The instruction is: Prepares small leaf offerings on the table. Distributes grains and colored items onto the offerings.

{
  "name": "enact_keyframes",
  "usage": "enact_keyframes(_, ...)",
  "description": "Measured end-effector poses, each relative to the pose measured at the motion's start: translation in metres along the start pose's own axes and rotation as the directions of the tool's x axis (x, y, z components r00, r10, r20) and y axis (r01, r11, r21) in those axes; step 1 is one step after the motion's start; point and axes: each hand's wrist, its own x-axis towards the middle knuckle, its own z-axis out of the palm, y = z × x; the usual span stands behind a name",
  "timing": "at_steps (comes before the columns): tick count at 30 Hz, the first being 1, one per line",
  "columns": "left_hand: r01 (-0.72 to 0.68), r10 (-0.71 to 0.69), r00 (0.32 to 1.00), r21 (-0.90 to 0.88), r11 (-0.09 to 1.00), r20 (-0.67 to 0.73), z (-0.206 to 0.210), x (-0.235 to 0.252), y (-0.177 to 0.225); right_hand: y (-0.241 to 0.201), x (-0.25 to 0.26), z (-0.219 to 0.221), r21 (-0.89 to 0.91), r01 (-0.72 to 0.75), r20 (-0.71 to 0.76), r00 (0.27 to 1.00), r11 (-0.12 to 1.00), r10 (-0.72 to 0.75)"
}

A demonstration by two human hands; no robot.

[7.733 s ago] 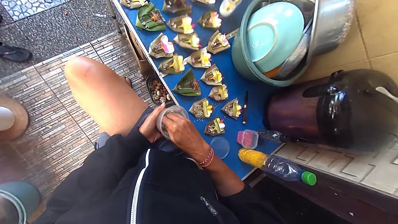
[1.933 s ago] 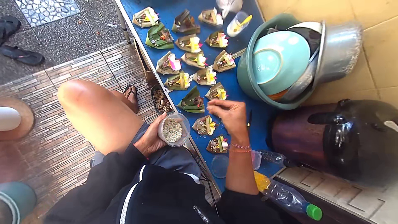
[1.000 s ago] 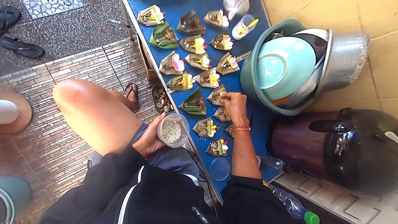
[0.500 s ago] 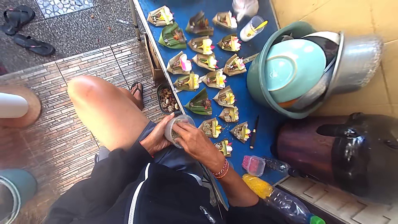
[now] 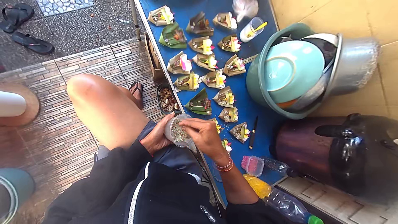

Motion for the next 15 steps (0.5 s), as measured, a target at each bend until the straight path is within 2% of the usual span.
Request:
enact_keyframes(3, -0.001, 0.001, 1.000, 0.001, 1.000, 0.022, 0.000, 0.001, 0.000, 0.004, 0.004, -0.026, 0.154, -0.158, -0.024, 0.986, 0.975, 0.164)
enact_keyframes(6, 0.006, -0.006, 1.000, -0.003, 1.000, 0.027, 0.001, 0.000, 0.000, 0.021, 0.006, -0.048, 0.113, -0.252, -0.071, 0.963, 0.961, 0.261)
enact_keyframes(10, 0.003, -0.003, 1.000, -0.005, 1.000, 0.023, 0.000, 0.001, 0.000, 0.068, 0.037, -0.047, -0.136, -0.317, -0.124, 0.946, 0.939, 0.301)
enact_keyframes(15, 0.002, -0.002, 1.000, -0.015, 1.000, 0.000, 0.002, 0.001, 0.001, 0.090, 0.051, -0.035, -0.393, -0.200, -0.004, 0.976, 0.898, 0.216)
